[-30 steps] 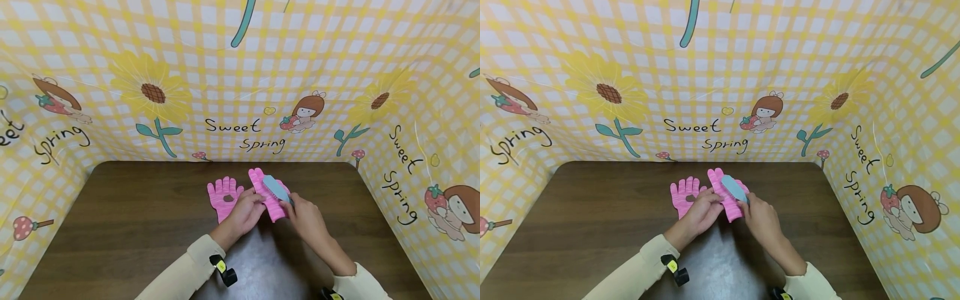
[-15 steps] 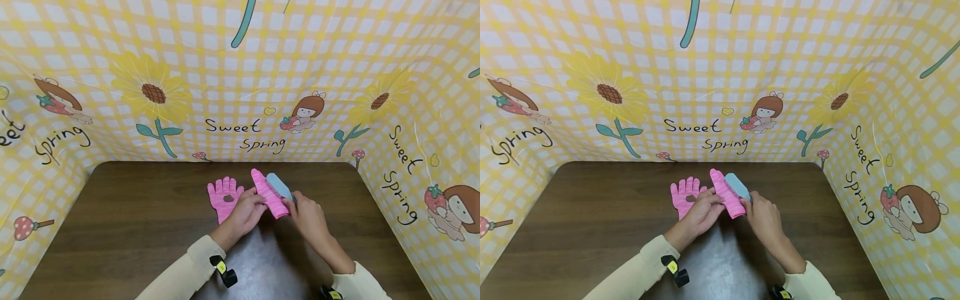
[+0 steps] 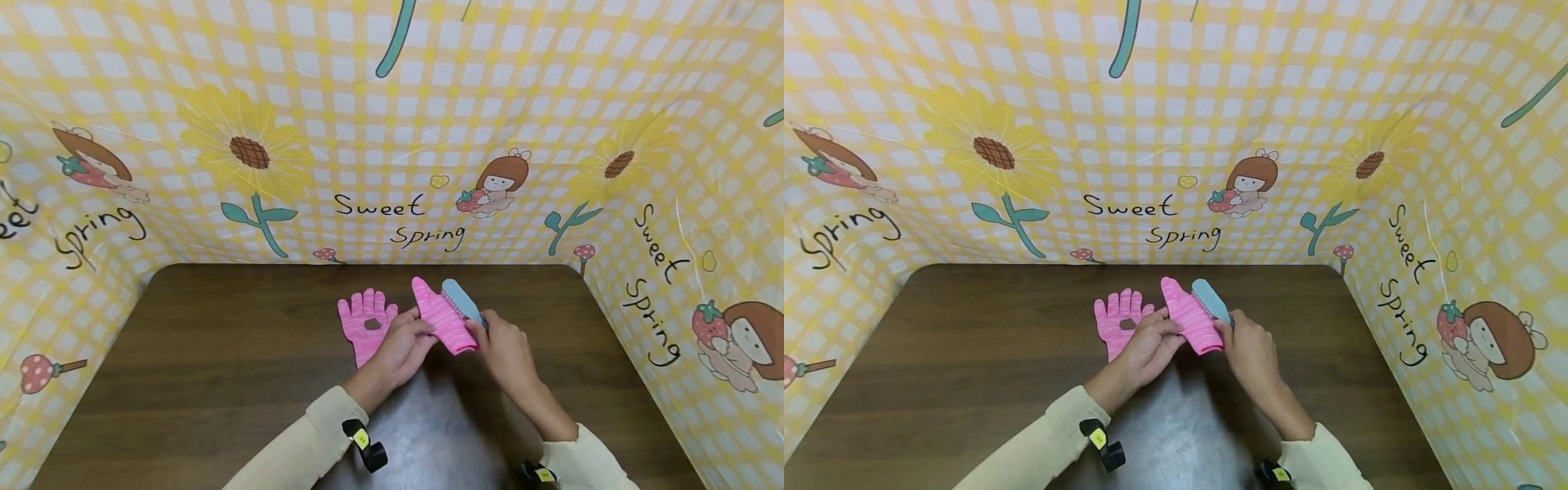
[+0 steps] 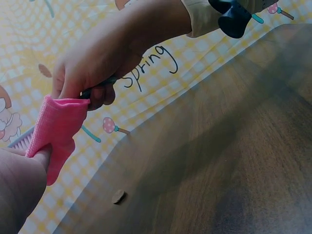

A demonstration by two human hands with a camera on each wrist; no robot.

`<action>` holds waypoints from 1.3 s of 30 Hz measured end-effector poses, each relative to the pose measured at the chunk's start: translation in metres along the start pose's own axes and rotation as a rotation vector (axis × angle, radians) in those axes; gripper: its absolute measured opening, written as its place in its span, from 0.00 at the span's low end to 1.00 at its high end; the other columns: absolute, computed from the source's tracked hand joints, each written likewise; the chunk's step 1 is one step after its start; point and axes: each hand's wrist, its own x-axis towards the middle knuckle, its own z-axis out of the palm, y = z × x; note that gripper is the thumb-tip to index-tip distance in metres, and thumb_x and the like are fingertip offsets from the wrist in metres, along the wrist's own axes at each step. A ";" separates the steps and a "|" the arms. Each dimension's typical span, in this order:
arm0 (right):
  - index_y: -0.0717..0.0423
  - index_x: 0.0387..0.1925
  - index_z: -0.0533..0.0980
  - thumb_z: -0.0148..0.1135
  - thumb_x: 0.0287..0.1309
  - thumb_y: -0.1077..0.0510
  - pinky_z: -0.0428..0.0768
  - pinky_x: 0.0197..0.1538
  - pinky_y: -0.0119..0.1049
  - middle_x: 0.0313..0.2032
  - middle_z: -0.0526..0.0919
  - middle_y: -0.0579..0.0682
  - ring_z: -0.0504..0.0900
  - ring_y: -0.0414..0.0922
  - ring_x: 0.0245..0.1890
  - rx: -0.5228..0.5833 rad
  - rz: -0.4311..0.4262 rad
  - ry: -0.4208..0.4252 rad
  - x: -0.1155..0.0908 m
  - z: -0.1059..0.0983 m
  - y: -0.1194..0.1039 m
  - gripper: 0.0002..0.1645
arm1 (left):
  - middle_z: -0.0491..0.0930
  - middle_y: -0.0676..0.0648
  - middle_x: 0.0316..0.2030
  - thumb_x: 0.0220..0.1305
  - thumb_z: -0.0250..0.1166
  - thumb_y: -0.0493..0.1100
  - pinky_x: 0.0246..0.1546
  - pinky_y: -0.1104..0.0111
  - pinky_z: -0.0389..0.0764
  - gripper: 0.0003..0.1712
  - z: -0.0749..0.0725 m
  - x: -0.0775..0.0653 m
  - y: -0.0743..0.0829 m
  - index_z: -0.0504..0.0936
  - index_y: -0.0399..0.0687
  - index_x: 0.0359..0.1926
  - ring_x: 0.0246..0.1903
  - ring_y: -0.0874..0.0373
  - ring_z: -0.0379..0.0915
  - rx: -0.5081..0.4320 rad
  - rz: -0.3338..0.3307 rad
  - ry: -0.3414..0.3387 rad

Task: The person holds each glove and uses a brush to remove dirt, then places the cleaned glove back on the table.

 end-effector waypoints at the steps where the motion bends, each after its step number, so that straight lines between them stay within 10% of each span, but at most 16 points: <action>1: 0.64 0.45 0.79 0.63 0.69 0.50 0.74 0.27 0.41 0.23 0.77 0.51 0.74 0.48 0.22 0.001 0.004 -0.002 0.000 0.000 0.000 0.18 | 0.53 0.30 0.78 0.65 0.35 0.20 0.79 0.46 0.48 0.36 0.000 0.000 0.000 0.52 0.25 0.76 0.78 0.42 0.46 -0.001 -0.002 0.003; 13: 0.63 0.47 0.80 0.63 0.69 0.47 0.77 0.29 0.47 0.25 0.80 0.55 0.76 0.52 0.24 0.003 0.084 -0.024 0.005 0.004 0.006 0.21 | 0.53 0.30 0.77 0.65 0.35 0.21 0.79 0.44 0.48 0.36 -0.002 -0.001 -0.002 0.51 0.26 0.76 0.78 0.41 0.48 0.017 -0.016 0.020; 20: 0.66 0.47 0.79 0.62 0.70 0.48 0.80 0.33 0.59 0.33 0.87 0.64 0.83 0.62 0.29 0.016 0.108 0.025 0.008 0.001 0.014 0.22 | 0.69 0.35 0.65 0.63 0.37 0.21 0.78 0.49 0.57 0.33 -0.003 0.000 -0.005 0.56 0.23 0.72 0.65 0.52 0.65 0.060 0.015 0.038; 31: 0.63 0.43 0.78 0.68 0.65 0.52 0.69 0.25 0.32 0.20 0.72 0.47 0.69 0.42 0.22 0.069 -0.070 -0.086 -0.005 -0.003 -0.020 0.17 | 0.56 0.36 0.78 0.74 0.37 0.28 0.80 0.53 0.51 0.31 0.000 0.000 0.004 0.53 0.28 0.77 0.78 0.46 0.50 0.021 0.023 0.002; 39: 0.60 0.44 0.80 0.67 0.66 0.50 0.67 0.24 0.34 0.19 0.71 0.46 0.69 0.44 0.21 0.062 0.020 -0.061 -0.002 0.001 -0.014 0.17 | 0.53 0.30 0.77 0.70 0.35 0.24 0.79 0.47 0.50 0.32 0.000 0.001 0.004 0.51 0.23 0.75 0.77 0.41 0.49 0.051 0.027 0.009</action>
